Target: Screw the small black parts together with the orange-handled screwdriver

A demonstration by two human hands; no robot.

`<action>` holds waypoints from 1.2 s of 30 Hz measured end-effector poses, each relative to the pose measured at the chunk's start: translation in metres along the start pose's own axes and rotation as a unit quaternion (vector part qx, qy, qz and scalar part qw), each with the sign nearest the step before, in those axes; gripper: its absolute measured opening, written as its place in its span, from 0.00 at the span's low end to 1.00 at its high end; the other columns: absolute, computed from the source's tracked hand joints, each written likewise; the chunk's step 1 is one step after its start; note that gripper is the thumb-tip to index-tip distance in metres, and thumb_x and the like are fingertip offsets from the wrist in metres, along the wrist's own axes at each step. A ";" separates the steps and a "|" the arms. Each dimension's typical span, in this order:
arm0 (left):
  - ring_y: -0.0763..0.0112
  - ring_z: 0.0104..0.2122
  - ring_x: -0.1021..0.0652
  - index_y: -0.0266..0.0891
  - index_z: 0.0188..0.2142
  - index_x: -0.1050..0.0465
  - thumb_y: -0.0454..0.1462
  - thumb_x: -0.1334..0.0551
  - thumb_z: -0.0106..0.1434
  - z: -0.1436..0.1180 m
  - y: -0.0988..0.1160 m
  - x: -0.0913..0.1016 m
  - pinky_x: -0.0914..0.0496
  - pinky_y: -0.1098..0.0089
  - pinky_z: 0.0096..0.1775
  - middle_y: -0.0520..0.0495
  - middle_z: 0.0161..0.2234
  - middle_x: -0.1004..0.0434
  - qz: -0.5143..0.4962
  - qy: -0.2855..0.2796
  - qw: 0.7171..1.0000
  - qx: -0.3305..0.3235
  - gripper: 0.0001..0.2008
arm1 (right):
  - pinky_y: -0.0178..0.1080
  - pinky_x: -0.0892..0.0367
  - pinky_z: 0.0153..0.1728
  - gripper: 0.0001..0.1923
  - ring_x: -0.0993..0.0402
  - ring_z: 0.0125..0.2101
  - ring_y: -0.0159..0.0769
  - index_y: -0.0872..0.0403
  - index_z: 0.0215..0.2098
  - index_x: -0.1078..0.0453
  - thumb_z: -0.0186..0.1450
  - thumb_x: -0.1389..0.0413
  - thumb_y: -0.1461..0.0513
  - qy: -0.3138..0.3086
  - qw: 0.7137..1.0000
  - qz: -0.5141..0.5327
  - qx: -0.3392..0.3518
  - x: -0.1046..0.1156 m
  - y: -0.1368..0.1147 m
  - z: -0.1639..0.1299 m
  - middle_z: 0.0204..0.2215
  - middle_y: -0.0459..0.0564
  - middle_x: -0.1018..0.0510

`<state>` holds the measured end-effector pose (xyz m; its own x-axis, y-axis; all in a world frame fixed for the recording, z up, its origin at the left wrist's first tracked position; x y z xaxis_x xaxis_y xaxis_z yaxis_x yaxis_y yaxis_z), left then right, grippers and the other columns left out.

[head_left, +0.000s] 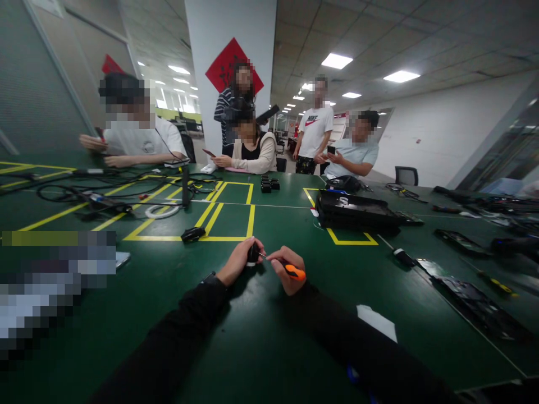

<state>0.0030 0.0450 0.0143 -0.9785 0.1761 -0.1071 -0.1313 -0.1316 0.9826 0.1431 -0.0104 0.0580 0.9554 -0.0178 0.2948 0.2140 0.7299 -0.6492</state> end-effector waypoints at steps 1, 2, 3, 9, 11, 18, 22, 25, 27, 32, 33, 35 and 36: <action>0.74 0.20 0.29 0.35 0.30 0.34 0.48 0.52 0.58 -0.001 0.002 -0.001 0.36 0.73 0.24 0.48 0.24 0.29 0.005 -0.007 1.000 -0.004 0.19 | 0.32 0.45 0.21 0.08 0.42 0.18 0.27 0.55 0.33 0.33 0.57 0.52 0.63 0.001 1.000 -0.001 -0.017 0.000 0.003 -0.001 0.16 0.42 0.37; 0.74 0.21 0.29 0.35 0.30 0.34 0.48 0.52 0.59 -0.002 0.004 -0.002 0.36 0.74 0.24 0.48 0.24 0.29 0.006 -0.016 1.000 -0.009 0.19 | 0.32 0.47 0.20 0.09 0.44 0.16 0.26 0.55 0.35 0.34 0.57 0.52 0.63 0.000 0.999 -0.004 -0.032 -0.001 0.006 -0.002 0.15 0.40 0.38; 0.74 0.21 0.29 0.35 0.30 0.35 0.48 0.51 0.59 -0.002 0.005 -0.003 0.36 0.73 0.24 0.49 0.24 0.30 0.007 -0.025 1.000 -0.012 0.18 | 0.31 0.47 0.19 0.09 0.45 0.14 0.26 0.55 0.36 0.35 0.57 0.51 0.63 -0.001 0.999 -0.006 -0.043 -0.002 0.009 -0.003 0.13 0.39 0.38; 0.74 0.21 0.28 0.35 0.29 0.36 0.47 0.50 0.58 0.001 0.003 -0.001 0.36 0.73 0.25 0.50 0.25 0.30 0.005 -0.028 1.000 -0.008 0.16 | 0.32 0.44 0.22 0.04 0.40 0.19 0.28 0.55 0.26 0.34 0.51 0.48 0.65 -0.019 1.000 0.012 0.008 -0.001 0.009 0.001 0.17 0.43 0.37; 0.74 0.21 0.28 0.36 0.29 0.37 0.47 0.50 0.58 0.001 0.002 -0.001 0.36 0.73 0.25 0.50 0.26 0.30 0.001 -0.019 1.000 -0.007 0.16 | 0.34 0.41 0.25 0.04 0.38 0.24 0.31 0.56 0.24 0.31 0.52 0.48 0.64 -0.037 0.998 0.015 0.037 0.001 0.003 0.003 0.20 0.46 0.35; 0.74 0.21 0.29 0.35 0.28 0.36 0.47 0.50 0.58 -0.002 0.010 -0.007 0.36 0.73 0.26 0.50 0.23 0.30 0.038 -0.018 0.999 -0.014 0.16 | 0.32 0.42 0.25 0.09 0.37 0.21 0.28 0.56 0.34 0.31 0.58 0.53 0.64 -0.071 0.997 0.011 -0.006 0.002 -0.001 0.001 0.22 0.46 0.30; 0.74 0.21 0.29 0.36 0.28 0.36 0.47 0.50 0.57 -0.002 0.008 -0.007 0.36 0.73 0.25 0.50 0.24 0.29 0.022 -0.018 1.000 0.001 0.16 | 0.31 0.45 0.21 0.11 0.43 0.16 0.26 0.56 0.36 0.36 0.53 0.49 0.66 -0.034 0.999 -0.017 -0.018 0.002 0.007 -0.001 0.16 0.40 0.36; 0.74 0.21 0.28 0.35 0.28 0.36 0.47 0.49 0.57 0.000 0.005 -0.003 0.35 0.73 0.26 0.50 0.24 0.29 0.015 -0.007 1.000 0.002 0.16 | 0.32 0.45 0.21 0.05 0.42 0.19 0.27 0.55 0.27 0.36 0.50 0.49 0.66 -0.055 0.998 -0.013 0.021 0.000 0.006 0.001 0.18 0.42 0.38; 0.74 0.21 0.28 0.35 0.28 0.36 0.48 0.50 0.57 0.000 0.003 -0.001 0.35 0.73 0.26 0.50 0.25 0.29 0.009 0.000 1.000 0.000 0.17 | 0.33 0.44 0.23 0.03 0.41 0.22 0.29 0.55 0.24 0.35 0.50 0.48 0.65 -0.078 0.996 -0.014 0.050 0.000 0.002 0.002 0.21 0.45 0.37; 0.74 0.21 0.28 0.36 0.28 0.36 0.47 0.50 0.58 0.002 0.002 0.000 0.35 0.73 0.26 0.50 0.24 0.30 0.014 0.001 1.000 -0.006 0.16 | 0.33 0.43 0.25 0.07 0.40 0.22 0.29 0.55 0.33 0.34 0.56 0.50 0.62 -0.083 0.996 -0.018 0.016 0.003 0.003 0.003 0.21 0.44 0.36; 0.74 0.21 0.28 0.36 0.28 0.36 0.47 0.50 0.58 0.002 0.001 0.000 0.35 0.73 0.26 0.50 0.24 0.30 0.017 0.001 1.000 -0.003 0.16 | 0.32 0.43 0.24 0.09 0.40 0.20 0.28 0.55 0.36 0.35 0.57 0.51 0.62 -0.075 0.997 -0.017 -0.008 0.003 0.006 0.003 0.19 0.42 0.36; 0.74 0.21 0.28 0.36 0.28 0.36 0.47 0.50 0.58 0.003 0.001 -0.001 0.35 0.73 0.25 0.50 0.24 0.29 0.020 -0.001 1.000 0.000 0.16 | 0.31 0.44 0.21 0.12 0.42 0.16 0.26 0.55 0.40 0.38 0.57 0.51 0.63 -0.067 0.997 -0.009 -0.050 0.002 0.013 0.002 0.15 0.39 0.37; 0.74 0.21 0.28 0.36 0.29 0.36 0.47 0.50 0.58 0.003 0.001 -0.001 0.35 0.73 0.25 0.50 0.25 0.29 0.020 -0.005 1.000 -0.001 0.16 | 0.30 0.45 0.20 0.11 0.43 0.15 0.26 0.55 0.39 0.39 0.56 0.50 0.63 -0.063 0.996 -0.003 -0.063 0.001 0.016 0.002 0.14 0.38 0.38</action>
Point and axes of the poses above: each hand's wrist, its own z-axis towards the middle knuckle, its own x-axis out of the back of the hand, y = z × x, the point moved 5 cm from there along z, towards the middle knuckle
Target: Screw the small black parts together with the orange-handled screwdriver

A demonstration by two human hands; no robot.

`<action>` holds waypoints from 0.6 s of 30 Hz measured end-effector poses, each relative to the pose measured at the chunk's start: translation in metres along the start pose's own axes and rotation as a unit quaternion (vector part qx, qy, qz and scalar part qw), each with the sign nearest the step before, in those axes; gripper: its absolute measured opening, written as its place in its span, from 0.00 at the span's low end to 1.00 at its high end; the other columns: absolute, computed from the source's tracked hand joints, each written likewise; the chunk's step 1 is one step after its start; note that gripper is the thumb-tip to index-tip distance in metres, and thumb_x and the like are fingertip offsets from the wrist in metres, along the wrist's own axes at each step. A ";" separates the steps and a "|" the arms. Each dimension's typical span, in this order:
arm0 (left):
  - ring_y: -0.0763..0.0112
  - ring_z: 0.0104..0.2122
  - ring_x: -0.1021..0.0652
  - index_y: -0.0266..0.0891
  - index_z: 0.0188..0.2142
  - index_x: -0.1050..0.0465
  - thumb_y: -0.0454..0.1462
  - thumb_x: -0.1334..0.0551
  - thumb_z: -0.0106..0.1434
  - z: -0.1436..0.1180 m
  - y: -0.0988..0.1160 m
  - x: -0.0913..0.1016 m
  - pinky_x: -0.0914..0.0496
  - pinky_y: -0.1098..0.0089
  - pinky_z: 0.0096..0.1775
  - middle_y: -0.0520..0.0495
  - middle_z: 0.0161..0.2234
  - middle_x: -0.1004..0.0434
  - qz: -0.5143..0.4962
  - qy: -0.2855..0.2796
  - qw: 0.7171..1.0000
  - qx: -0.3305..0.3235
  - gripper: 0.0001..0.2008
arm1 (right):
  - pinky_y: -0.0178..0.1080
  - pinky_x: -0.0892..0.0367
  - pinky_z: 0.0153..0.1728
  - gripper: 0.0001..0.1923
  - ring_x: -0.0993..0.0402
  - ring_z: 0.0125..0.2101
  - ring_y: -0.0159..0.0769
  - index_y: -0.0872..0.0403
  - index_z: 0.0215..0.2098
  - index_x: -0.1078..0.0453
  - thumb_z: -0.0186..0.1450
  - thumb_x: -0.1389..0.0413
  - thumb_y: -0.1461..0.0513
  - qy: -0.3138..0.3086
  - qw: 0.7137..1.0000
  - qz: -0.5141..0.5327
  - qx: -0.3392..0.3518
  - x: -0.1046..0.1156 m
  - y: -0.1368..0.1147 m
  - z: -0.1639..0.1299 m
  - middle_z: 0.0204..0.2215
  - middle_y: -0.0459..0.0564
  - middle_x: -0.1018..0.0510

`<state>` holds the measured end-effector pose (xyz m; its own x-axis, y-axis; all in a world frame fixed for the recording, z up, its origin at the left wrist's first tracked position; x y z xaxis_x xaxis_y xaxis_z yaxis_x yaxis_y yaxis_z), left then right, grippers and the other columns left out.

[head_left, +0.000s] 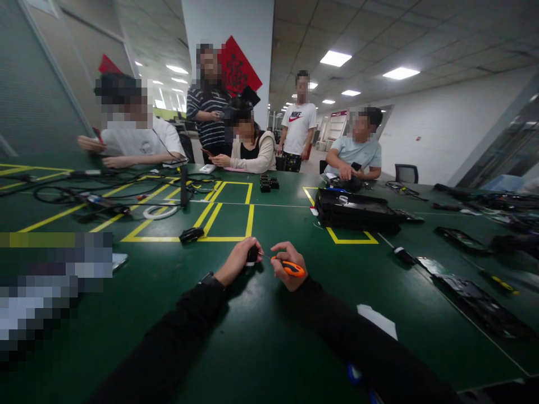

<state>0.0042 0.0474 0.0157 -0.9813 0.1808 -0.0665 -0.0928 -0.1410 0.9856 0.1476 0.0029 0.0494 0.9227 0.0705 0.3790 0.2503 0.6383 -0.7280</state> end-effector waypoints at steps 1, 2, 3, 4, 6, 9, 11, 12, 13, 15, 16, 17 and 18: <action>0.73 0.22 0.28 0.36 0.29 0.36 0.46 0.50 0.58 0.000 0.000 0.000 0.35 0.73 0.25 0.50 0.25 0.29 -0.001 -0.006 1.000 -0.002 0.16 | 0.30 0.45 0.19 0.10 0.43 0.14 0.25 0.55 0.37 0.39 0.55 0.50 0.63 0.005 1.000 0.007 -0.007 -0.001 0.002 0.000 0.14 0.38 0.38; 0.73 0.22 0.28 0.36 0.29 0.36 0.46 0.50 0.58 0.000 0.000 -0.001 0.35 0.73 0.25 0.50 0.25 0.30 -0.003 -0.012 1.000 -0.005 0.15 | 0.30 0.46 0.19 0.08 0.44 0.14 0.25 0.55 0.34 0.39 0.54 0.49 0.64 0.013 1.000 0.013 -0.006 -0.001 0.002 0.001 0.14 0.38 0.38; 0.73 0.22 0.28 0.36 0.29 0.36 0.46 0.50 0.58 0.000 0.000 -0.001 0.35 0.73 0.26 0.50 0.25 0.30 -0.004 -0.018 1.000 -0.005 0.15 | 0.30 0.46 0.18 0.06 0.44 0.14 0.25 0.55 0.31 0.38 0.53 0.49 0.64 0.020 1.000 0.017 0.002 0.000 0.001 0.001 0.14 0.38 0.37; 0.73 0.22 0.28 0.36 0.29 0.36 0.46 0.50 0.58 0.000 0.000 -0.002 0.35 0.73 0.26 0.50 0.25 0.30 -0.005 -0.022 1.000 -0.004 0.15 | 0.30 0.45 0.19 0.04 0.43 0.15 0.25 0.55 0.28 0.37 0.52 0.49 0.64 0.025 0.999 0.018 0.018 0.000 -0.001 0.002 0.15 0.39 0.37; 0.73 0.22 0.28 0.35 0.29 0.36 0.46 0.50 0.58 0.000 0.000 -0.001 0.34 0.72 0.26 0.50 0.25 0.30 -0.008 -0.020 1.000 0.000 0.15 | 0.32 0.43 0.22 0.02 0.40 0.20 0.28 0.55 0.24 0.34 0.51 0.48 0.65 0.023 0.998 0.020 0.060 0.001 -0.008 0.002 0.18 0.42 0.36; 0.73 0.22 0.28 0.36 0.29 0.35 0.47 0.50 0.58 -0.001 0.001 -0.001 0.35 0.72 0.26 0.50 0.25 0.29 -0.005 -0.005 1.000 -0.004 0.16 | 0.34 0.41 0.26 0.06 0.38 0.24 0.30 0.55 0.23 0.31 0.54 0.49 0.63 0.008 0.996 0.031 0.080 0.003 -0.013 0.001 0.21 0.46 0.35; 0.73 0.21 0.28 0.36 0.29 0.35 0.47 0.51 0.58 -0.002 0.003 -0.001 0.35 0.72 0.26 0.50 0.24 0.29 0.009 0.000 1.000 -0.009 0.16 | 0.33 0.41 0.24 0.09 0.38 0.21 0.29 0.55 0.28 0.30 0.58 0.52 0.62 0.020 0.998 0.038 0.049 0.005 -0.010 0.001 0.21 0.46 0.33; 0.73 0.21 0.29 0.36 0.29 0.34 0.47 0.51 0.58 -0.002 0.004 -0.002 0.35 0.72 0.26 0.50 0.23 0.30 0.016 0.000 1.000 -0.010 0.17 | 0.33 0.42 0.22 0.10 0.40 0.19 0.27 0.55 0.30 0.30 0.58 0.52 0.62 0.026 0.998 0.039 0.031 0.005 -0.007 0.001 0.20 0.45 0.33; 0.73 0.21 0.29 0.36 0.29 0.34 0.47 0.51 0.58 -0.002 0.005 -0.002 0.35 0.72 0.26 0.50 0.23 0.30 0.021 0.000 1.000 -0.009 0.17 | 0.32 0.43 0.20 0.09 0.41 0.17 0.26 0.55 0.32 0.31 0.58 0.52 0.62 0.032 0.999 0.037 0.014 0.005 -0.004 0.001 0.19 0.44 0.33; 0.73 0.21 0.28 0.35 0.29 0.34 0.47 0.50 0.58 -0.002 0.005 -0.003 0.35 0.73 0.25 0.50 0.23 0.29 0.023 -0.002 1.000 -0.010 0.17 | 0.31 0.46 0.18 0.08 0.45 0.14 0.25 0.56 0.34 0.33 0.57 0.50 0.62 0.039 0.998 0.041 -0.011 0.002 0.001 0.001 0.15 0.41 0.36; 0.73 0.21 0.28 0.35 0.29 0.34 0.47 0.50 0.58 -0.002 0.005 -0.003 0.35 0.73 0.25 0.49 0.24 0.29 0.020 -0.003 1.000 -0.011 0.17 | 0.30 0.47 0.17 0.06 0.46 0.13 0.24 0.55 0.33 0.35 0.56 0.49 0.63 0.042 0.998 0.051 -0.019 0.001 0.003 0.001 0.13 0.39 0.38; 0.73 0.22 0.28 0.35 0.29 0.35 0.47 0.50 0.57 -0.002 0.005 -0.003 0.35 0.73 0.25 0.49 0.25 0.29 0.016 -0.005 1.000 -0.012 0.17 | 0.30 0.47 0.16 0.05 0.46 0.13 0.24 0.55 0.31 0.36 0.55 0.49 0.63 0.045 0.997 0.065 -0.023 0.000 0.005 0.001 0.13 0.38 0.39; 0.73 0.22 0.28 0.35 0.29 0.35 0.47 0.50 0.57 -0.002 0.005 -0.003 0.35 0.73 0.25 0.49 0.25 0.29 0.012 -0.007 1.000 -0.012 0.16 | 0.30 0.47 0.16 0.05 0.45 0.13 0.24 0.55 0.30 0.38 0.54 0.48 0.63 0.046 0.996 0.079 -0.023 -0.001 0.006 0.001 0.14 0.38 0.38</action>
Point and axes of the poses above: each hand's wrist, its own z-axis towards the middle knuckle, its own x-axis out of the back of the hand, y = z × x, the point moved 5 cm from there along z, towards the middle knuckle
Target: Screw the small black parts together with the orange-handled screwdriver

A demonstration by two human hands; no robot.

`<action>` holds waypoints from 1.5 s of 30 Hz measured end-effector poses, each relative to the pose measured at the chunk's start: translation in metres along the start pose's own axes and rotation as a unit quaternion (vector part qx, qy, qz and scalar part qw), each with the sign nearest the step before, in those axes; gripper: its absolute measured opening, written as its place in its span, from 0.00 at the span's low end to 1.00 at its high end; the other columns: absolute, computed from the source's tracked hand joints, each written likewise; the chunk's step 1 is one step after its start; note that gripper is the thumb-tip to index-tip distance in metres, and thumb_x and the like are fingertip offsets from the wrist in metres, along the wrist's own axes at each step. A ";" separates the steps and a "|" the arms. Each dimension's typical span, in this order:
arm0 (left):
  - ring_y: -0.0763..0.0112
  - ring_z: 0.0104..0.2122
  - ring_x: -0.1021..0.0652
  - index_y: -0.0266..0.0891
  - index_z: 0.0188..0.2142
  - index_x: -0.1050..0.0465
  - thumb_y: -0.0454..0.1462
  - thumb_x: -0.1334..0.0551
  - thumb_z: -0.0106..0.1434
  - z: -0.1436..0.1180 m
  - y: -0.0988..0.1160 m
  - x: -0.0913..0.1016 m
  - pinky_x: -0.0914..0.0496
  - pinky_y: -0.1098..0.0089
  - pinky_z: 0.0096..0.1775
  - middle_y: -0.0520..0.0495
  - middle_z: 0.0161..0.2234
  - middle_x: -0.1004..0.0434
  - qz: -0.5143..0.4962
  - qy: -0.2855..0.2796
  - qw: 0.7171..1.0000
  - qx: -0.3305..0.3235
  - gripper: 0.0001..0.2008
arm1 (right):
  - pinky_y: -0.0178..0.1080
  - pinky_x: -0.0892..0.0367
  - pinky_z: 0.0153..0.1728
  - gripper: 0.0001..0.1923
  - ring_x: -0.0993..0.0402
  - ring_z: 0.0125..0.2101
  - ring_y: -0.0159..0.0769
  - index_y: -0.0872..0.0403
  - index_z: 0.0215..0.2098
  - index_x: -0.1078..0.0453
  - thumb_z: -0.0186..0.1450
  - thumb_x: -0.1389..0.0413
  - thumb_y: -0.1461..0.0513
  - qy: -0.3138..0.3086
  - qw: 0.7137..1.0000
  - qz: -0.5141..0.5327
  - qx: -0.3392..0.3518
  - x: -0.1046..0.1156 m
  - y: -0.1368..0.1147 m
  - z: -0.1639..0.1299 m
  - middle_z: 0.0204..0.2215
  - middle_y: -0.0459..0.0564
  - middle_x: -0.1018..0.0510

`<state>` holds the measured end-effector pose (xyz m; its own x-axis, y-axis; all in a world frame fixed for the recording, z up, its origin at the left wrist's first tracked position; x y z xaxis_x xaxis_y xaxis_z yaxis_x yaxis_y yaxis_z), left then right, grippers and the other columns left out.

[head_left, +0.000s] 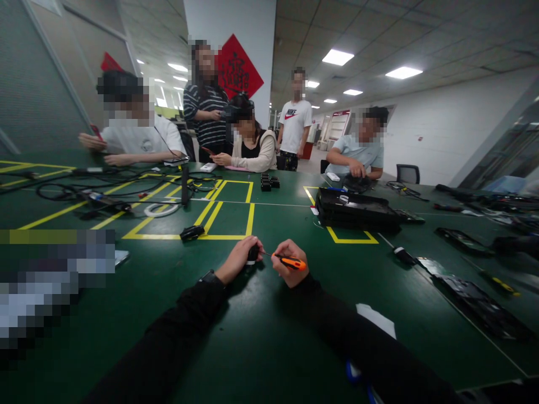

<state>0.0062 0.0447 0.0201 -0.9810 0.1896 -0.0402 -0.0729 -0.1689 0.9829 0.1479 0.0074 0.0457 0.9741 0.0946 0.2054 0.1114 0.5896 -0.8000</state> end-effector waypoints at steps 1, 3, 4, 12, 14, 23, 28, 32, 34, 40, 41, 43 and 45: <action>0.73 0.22 0.28 0.35 0.29 0.35 0.47 0.50 0.57 0.000 -0.001 0.000 0.35 0.73 0.25 0.49 0.25 0.29 -0.004 0.000 1.000 0.000 0.16 | 0.30 0.46 0.17 0.04 0.44 0.15 0.24 0.55 0.28 0.38 0.53 0.47 0.64 -0.004 1.000 0.010 0.006 -0.001 0.000 0.000 0.16 0.40 0.37; 0.73 0.22 0.28 0.35 0.30 0.35 0.47 0.50 0.58 0.001 -0.002 0.002 0.35 0.72 0.25 0.49 0.25 0.29 -0.010 0.007 1.000 0.003 0.17 | 0.30 0.44 0.20 0.03 0.40 0.18 0.25 0.56 0.25 0.38 0.52 0.47 0.64 -0.026 0.999 0.004 0.031 -0.001 -0.005 0.000 0.20 0.43 0.35; 0.73 0.22 0.28 0.35 0.30 0.35 0.47 0.50 0.58 0.001 -0.003 0.003 0.35 0.72 0.26 0.49 0.26 0.29 -0.012 0.011 1.000 0.003 0.17 | 0.31 0.42 0.21 0.02 0.39 0.20 0.26 0.56 0.25 0.36 0.52 0.47 0.64 -0.037 0.998 -0.008 0.046 -0.001 -0.008 -0.001 0.22 0.44 0.34; 0.73 0.22 0.28 0.36 0.29 0.35 0.47 0.51 0.58 -0.002 0.000 -0.002 0.35 0.73 0.26 0.50 0.25 0.29 -0.004 -0.007 1.000 0.000 0.16 | 0.32 0.42 0.23 0.10 0.42 0.18 0.26 0.55 0.36 0.34 0.55 0.50 0.63 -0.024 0.993 -0.091 0.069 0.007 -0.012 -0.002 0.17 0.41 0.36; 0.73 0.22 0.28 0.36 0.29 0.35 0.47 0.51 0.58 -0.002 0.000 -0.002 0.35 0.73 0.25 0.49 0.25 0.29 -0.005 -0.006 1.000 0.004 0.16 | 0.31 0.44 0.21 0.09 0.43 0.15 0.25 0.55 0.35 0.35 0.55 0.50 0.64 -0.028 0.995 -0.085 0.051 0.005 -0.008 -0.001 0.15 0.40 0.36; 0.72 0.22 0.28 0.35 0.29 0.35 0.48 0.51 0.57 -0.001 0.001 0.000 0.34 0.72 0.26 0.49 0.25 0.29 -0.001 0.013 1.000 0.011 0.17 | 0.33 0.41 0.24 0.08 0.38 0.22 0.29 0.55 0.27 0.31 0.57 0.51 0.62 -0.048 0.994 -0.050 0.083 0.007 -0.014 0.001 0.22 0.46 0.34; 0.73 0.22 0.28 0.36 0.29 0.35 0.47 0.51 0.58 0.000 -0.001 0.000 0.35 0.72 0.26 0.49 0.25 0.29 -0.012 0.004 1.000 0.010 0.16 | 0.30 0.45 0.18 0.08 0.43 0.15 0.25 0.55 0.35 0.36 0.57 0.52 0.64 -0.039 0.998 -0.035 0.020 0.004 -0.008 -0.002 0.16 0.40 0.36; 0.73 0.22 0.28 0.36 0.30 0.35 0.47 0.50 0.58 0.001 -0.004 0.001 0.35 0.73 0.25 0.49 0.26 0.29 -0.011 0.000 1.000 0.012 0.16 | 0.30 0.45 0.19 0.04 0.43 0.16 0.25 0.55 0.28 0.37 0.52 0.51 0.66 -0.046 0.997 -0.050 0.046 0.002 -0.008 -0.001 0.17 0.41 0.36; 0.73 0.22 0.28 0.35 0.30 0.35 0.47 0.50 0.58 0.001 -0.006 0.002 0.35 0.73 0.25 0.49 0.26 0.29 -0.006 0.004 1.000 0.013 0.17 | 0.32 0.44 0.22 0.04 0.41 0.19 0.27 0.55 0.24 0.35 0.50 0.50 0.67 -0.060 0.993 -0.066 0.079 0.001 -0.011 0.000 0.19 0.43 0.36; 0.74 0.22 0.28 0.36 0.30 0.36 0.48 0.49 0.58 0.001 -0.006 0.002 0.34 0.72 0.26 0.50 0.25 0.29 -0.019 0.000 1.000 0.012 0.17 | 0.34 0.42 0.26 0.06 0.40 0.23 0.30 0.55 0.20 0.32 0.49 0.49 0.69 -0.071 0.989 -0.079 0.105 0.000 -0.015 0.000 0.21 0.45 0.38; 0.74 0.22 0.28 0.35 0.30 0.36 0.48 0.49 0.58 0.001 -0.006 0.002 0.34 0.73 0.26 0.50 0.25 0.29 -0.022 0.000 1.000 0.012 0.17 | 0.34 0.42 0.26 0.06 0.40 0.23 0.30 0.55 0.21 0.31 0.49 0.49 0.69 -0.071 0.989 -0.078 0.101 0.000 -0.015 0.000 0.21 0.45 0.38; 0.74 0.22 0.28 0.35 0.30 0.36 0.48 0.49 0.57 0.001 -0.005 0.002 0.34 0.73 0.26 0.49 0.25 0.29 -0.025 0.003 1.000 0.012 0.17 | 0.34 0.42 0.26 0.07 0.40 0.24 0.30 0.55 0.21 0.30 0.50 0.49 0.70 -0.071 0.990 -0.077 0.096 0.000 -0.013 0.000 0.22 0.45 0.39; 0.74 0.22 0.28 0.35 0.30 0.36 0.48 0.48 0.57 0.002 -0.004 0.002 0.34 0.73 0.26 0.50 0.25 0.29 -0.026 0.006 1.000 0.017 0.17 | 0.34 0.42 0.26 0.08 0.40 0.24 0.30 0.55 0.22 0.30 0.50 0.49 0.70 -0.071 0.990 -0.075 0.096 0.000 -0.013 0.000 0.22 0.45 0.39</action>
Point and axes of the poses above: each hand's wrist, its own z-axis towards the middle knuckle, its own x-axis out of the back of the hand, y = z × x, the point moved 5 cm from there along z, towards the middle knuckle
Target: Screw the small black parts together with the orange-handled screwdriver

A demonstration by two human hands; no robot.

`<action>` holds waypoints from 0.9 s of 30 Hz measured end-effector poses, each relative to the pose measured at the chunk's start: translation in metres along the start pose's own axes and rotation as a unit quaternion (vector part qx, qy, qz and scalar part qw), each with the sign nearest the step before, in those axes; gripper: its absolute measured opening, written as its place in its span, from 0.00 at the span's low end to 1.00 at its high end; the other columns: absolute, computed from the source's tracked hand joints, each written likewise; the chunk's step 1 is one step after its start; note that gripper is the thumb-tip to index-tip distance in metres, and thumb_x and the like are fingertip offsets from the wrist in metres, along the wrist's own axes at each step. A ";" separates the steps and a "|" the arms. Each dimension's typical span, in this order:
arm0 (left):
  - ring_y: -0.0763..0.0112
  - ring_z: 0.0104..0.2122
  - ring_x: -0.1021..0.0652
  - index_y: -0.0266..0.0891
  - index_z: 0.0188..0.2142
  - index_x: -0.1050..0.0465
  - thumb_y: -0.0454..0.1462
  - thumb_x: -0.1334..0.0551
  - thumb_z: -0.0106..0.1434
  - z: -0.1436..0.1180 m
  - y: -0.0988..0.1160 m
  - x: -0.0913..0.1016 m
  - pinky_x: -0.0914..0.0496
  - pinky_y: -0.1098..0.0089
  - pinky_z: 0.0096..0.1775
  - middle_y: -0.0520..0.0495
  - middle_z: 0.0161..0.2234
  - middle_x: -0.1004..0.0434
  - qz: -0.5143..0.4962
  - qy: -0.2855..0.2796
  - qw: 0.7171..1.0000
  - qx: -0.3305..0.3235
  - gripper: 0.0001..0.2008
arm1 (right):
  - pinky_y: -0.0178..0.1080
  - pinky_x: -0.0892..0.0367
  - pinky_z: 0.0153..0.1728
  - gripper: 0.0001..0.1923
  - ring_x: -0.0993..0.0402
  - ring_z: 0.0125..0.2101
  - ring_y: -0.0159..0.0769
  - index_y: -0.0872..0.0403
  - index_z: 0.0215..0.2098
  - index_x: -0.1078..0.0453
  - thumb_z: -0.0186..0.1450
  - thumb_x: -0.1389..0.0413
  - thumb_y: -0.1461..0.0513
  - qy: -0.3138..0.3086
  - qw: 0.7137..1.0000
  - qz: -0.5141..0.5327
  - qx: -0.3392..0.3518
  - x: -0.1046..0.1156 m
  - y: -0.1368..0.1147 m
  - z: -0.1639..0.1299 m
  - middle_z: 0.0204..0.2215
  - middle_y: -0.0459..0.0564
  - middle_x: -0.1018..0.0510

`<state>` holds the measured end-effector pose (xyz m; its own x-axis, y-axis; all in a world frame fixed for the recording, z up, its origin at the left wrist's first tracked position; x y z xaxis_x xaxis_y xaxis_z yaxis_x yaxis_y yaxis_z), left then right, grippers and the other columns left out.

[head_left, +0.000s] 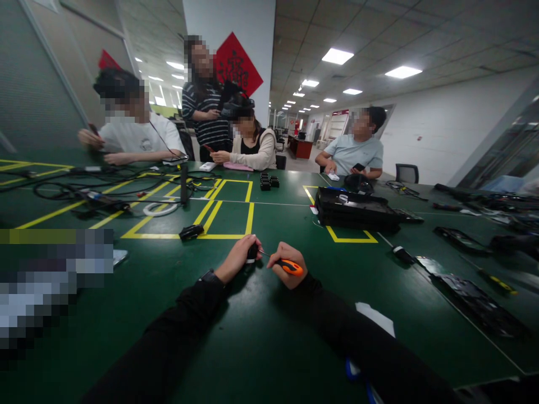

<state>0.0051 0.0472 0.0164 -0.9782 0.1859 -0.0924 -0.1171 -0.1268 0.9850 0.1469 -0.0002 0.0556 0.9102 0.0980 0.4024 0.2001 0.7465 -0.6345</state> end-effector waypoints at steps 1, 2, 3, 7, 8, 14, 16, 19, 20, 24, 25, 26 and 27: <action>0.74 0.22 0.28 0.36 0.30 0.36 0.48 0.48 0.56 0.000 0.000 0.000 0.35 0.73 0.26 0.50 0.25 0.29 0.002 0.001 1.000 0.002 0.17 | 0.34 0.42 0.26 0.08 0.40 0.24 0.30 0.55 0.23 0.29 0.51 0.49 0.70 -0.002 1.000 0.002 0.003 0.000 0.000 0.000 0.22 0.45 0.39; 0.74 0.21 0.28 0.36 0.30 0.36 0.48 0.47 0.56 0.000 0.000 0.000 0.35 0.73 0.26 0.50 0.25 0.29 0.006 0.002 1.000 0.002 0.16 | 0.34 0.42 0.26 0.08 0.40 0.24 0.30 0.55 0.23 0.29 0.51 0.49 0.69 -0.006 1.000 0.005 0.008 0.001 -0.001 0.000 0.22 0.45 0.39; 0.75 0.22 0.28 0.36 0.29 0.36 0.48 0.47 0.56 0.000 0.000 0.000 0.35 0.73 0.26 0.50 0.25 0.30 0.011 0.003 1.000 -0.001 0.16 | 0.34 0.42 0.26 0.07 0.40 0.25 0.30 0.55 0.24 0.29 0.51 0.49 0.69 -0.010 1.000 0.007 0.013 0.001 -0.003 0.000 0.22 0.46 0.39; 0.75 0.22 0.29 0.36 0.30 0.36 0.46 0.46 0.56 0.000 -0.001 -0.001 0.35 0.73 0.26 0.51 0.26 0.30 0.028 -0.010 0.999 -0.017 0.14 | 0.35 0.41 0.27 0.07 0.39 0.25 0.31 0.55 0.26 0.28 0.55 0.49 0.65 -0.011 1.000 0.000 0.019 0.005 -0.007 0.001 0.21 0.46 0.37; 0.75 0.22 0.29 0.36 0.30 0.36 0.46 0.46 0.56 0.000 -0.002 -0.001 0.35 0.73 0.26 0.51 0.25 0.30 0.031 -0.015 0.999 -0.018 0.14 | 0.35 0.41 0.27 0.08 0.39 0.24 0.31 0.55 0.26 0.28 0.56 0.49 0.64 -0.002 1.000 -0.004 0.018 0.006 -0.007 0.001 0.21 0.46 0.36; 0.74 0.22 0.28 0.36 0.30 0.36 0.46 0.46 0.57 0.000 -0.004 -0.002 0.35 0.74 0.25 0.52 0.25 0.31 0.035 -0.019 0.999 -0.013 0.14 | 0.32 0.42 0.23 0.08 0.39 0.19 0.27 0.56 0.34 0.32 0.57 0.49 0.63 0.069 0.997 0.002 -0.045 0.009 0.005 -0.001 0.19 0.43 0.33; 0.74 0.22 0.28 0.36 0.30 0.36 0.46 0.46 0.56 0.001 -0.005 -0.002 0.35 0.74 0.25 0.52 0.25 0.31 0.032 -0.018 0.999 -0.009 0.14 | 0.31 0.44 0.20 0.06 0.41 0.16 0.26 0.56 0.33 0.35 0.56 0.48 0.62 0.080 0.994 0.012 -0.075 0.009 0.010 -0.002 0.16 0.41 0.35; 0.74 0.21 0.28 0.36 0.30 0.36 0.47 0.46 0.56 0.002 -0.006 -0.001 0.35 0.73 0.25 0.52 0.25 0.31 0.034 -0.014 0.999 -0.004 0.14 | 0.30 0.45 0.19 0.04 0.41 0.16 0.25 0.55 0.29 0.39 0.55 0.48 0.62 0.082 0.992 0.039 -0.093 0.008 0.013 -0.001 0.16 0.40 0.36; 0.74 0.21 0.28 0.36 0.30 0.36 0.47 0.46 0.56 0.002 -0.007 -0.001 0.35 0.73 0.25 0.52 0.25 0.31 0.037 -0.014 0.999 -0.002 0.14 | 0.30 0.45 0.18 0.04 0.42 0.16 0.25 0.55 0.28 0.39 0.55 0.48 0.63 0.079 0.991 0.052 -0.092 0.007 0.013 -0.001 0.16 0.40 0.36; 0.74 0.22 0.28 0.36 0.30 0.36 0.47 0.45 0.55 0.003 -0.006 -0.001 0.35 0.73 0.26 0.52 0.25 0.30 0.048 -0.018 0.999 -0.003 0.14 | 0.31 0.45 0.20 0.02 0.42 0.18 0.26 0.55 0.25 0.38 0.53 0.48 0.65 0.055 0.994 0.071 -0.060 0.006 0.010 0.002 0.19 0.42 0.37; 0.74 0.22 0.28 0.36 0.30 0.37 0.47 0.45 0.55 0.003 -0.007 -0.001 0.35 0.73 0.26 0.52 0.25 0.30 0.051 -0.017 0.999 -0.004 0.14 | 0.31 0.44 0.21 0.01 0.42 0.19 0.26 0.56 0.25 0.37 0.52 0.48 0.65 0.052 0.996 0.061 -0.047 0.006 0.009 0.003 0.21 0.43 0.36; 0.74 0.22 0.28 0.37 0.30 0.37 0.47 0.44 0.54 0.004 -0.007 0.000 0.35 0.73 0.26 0.52 0.25 0.30 0.055 -0.014 0.998 -0.005 0.14 | 0.32 0.44 0.22 0.01 0.41 0.21 0.27 0.56 0.24 0.36 0.51 0.48 0.65 0.050 0.997 0.047 -0.034 0.007 0.007 0.003 0.22 0.44 0.36; 0.74 0.22 0.28 0.37 0.30 0.37 0.46 0.44 0.54 0.004 -0.007 0.001 0.35 0.73 0.26 0.52 0.25 0.30 0.059 -0.011 0.998 -0.006 0.14 | 0.32 0.44 0.23 0.01 0.41 0.22 0.28 0.56 0.23 0.35 0.51 0.48 0.66 0.051 0.998 0.033 -0.023 0.007 0.006 0.003 0.22 0.44 0.36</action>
<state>0.0059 0.0520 0.0097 -0.9814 0.1900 0.0267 -0.0043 -0.1610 0.9870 0.1533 0.0068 0.0570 0.9535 0.0764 0.2914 0.1535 0.7092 -0.6881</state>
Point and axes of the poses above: each hand's wrist, its own z-axis towards the middle knuckle, its own x-axis out of the back of the hand, y = z × x, the point moved 5 cm from there along z, towards the middle knuckle
